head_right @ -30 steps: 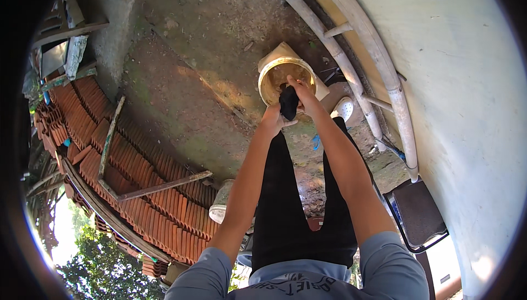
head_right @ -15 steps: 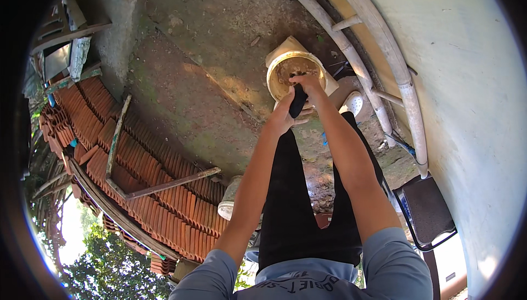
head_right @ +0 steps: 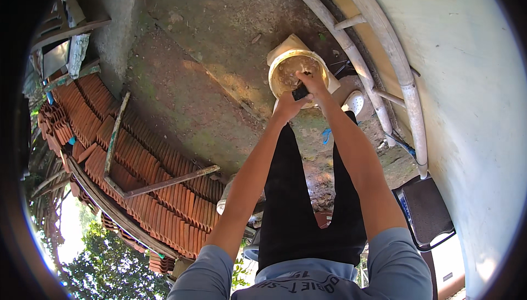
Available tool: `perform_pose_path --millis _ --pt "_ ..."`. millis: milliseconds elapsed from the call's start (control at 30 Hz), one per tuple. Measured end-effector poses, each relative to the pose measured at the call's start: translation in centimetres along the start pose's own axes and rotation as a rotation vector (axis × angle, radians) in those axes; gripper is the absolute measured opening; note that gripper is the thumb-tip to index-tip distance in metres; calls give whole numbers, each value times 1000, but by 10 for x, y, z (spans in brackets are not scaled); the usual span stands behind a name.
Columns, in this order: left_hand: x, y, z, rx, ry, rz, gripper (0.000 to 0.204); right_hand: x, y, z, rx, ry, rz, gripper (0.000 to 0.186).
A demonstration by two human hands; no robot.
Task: The person prepares a wall by sanding it with a block, wiping it with a wet cloth, and scraping the surface with a metal tool.
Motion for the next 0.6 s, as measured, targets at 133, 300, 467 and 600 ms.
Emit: perform_pose_path --millis 133,300,467,600 --pt "-13 32 -9 290 466 -146 42 22 -6 -34 227 -285 81 70" --pt "-9 41 -11 414 665 -571 42 45 27 -28 420 -191 -460 83" --pt "-9 35 -13 451 780 -931 38 97 -18 -77 461 705 -1082 106" --pt "-19 30 -15 608 723 -1078 41 84 -31 -59 568 786 -1124 84"
Point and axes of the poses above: each hand's wrist, its own z-axis towards the middle knuckle, its own y-axis out of the back of the hand, x = y × z, the point moved 5 cm from there along z, towards the middle knuckle, and after that the axes turned 10 degrees about z, right-handed, at the moved point
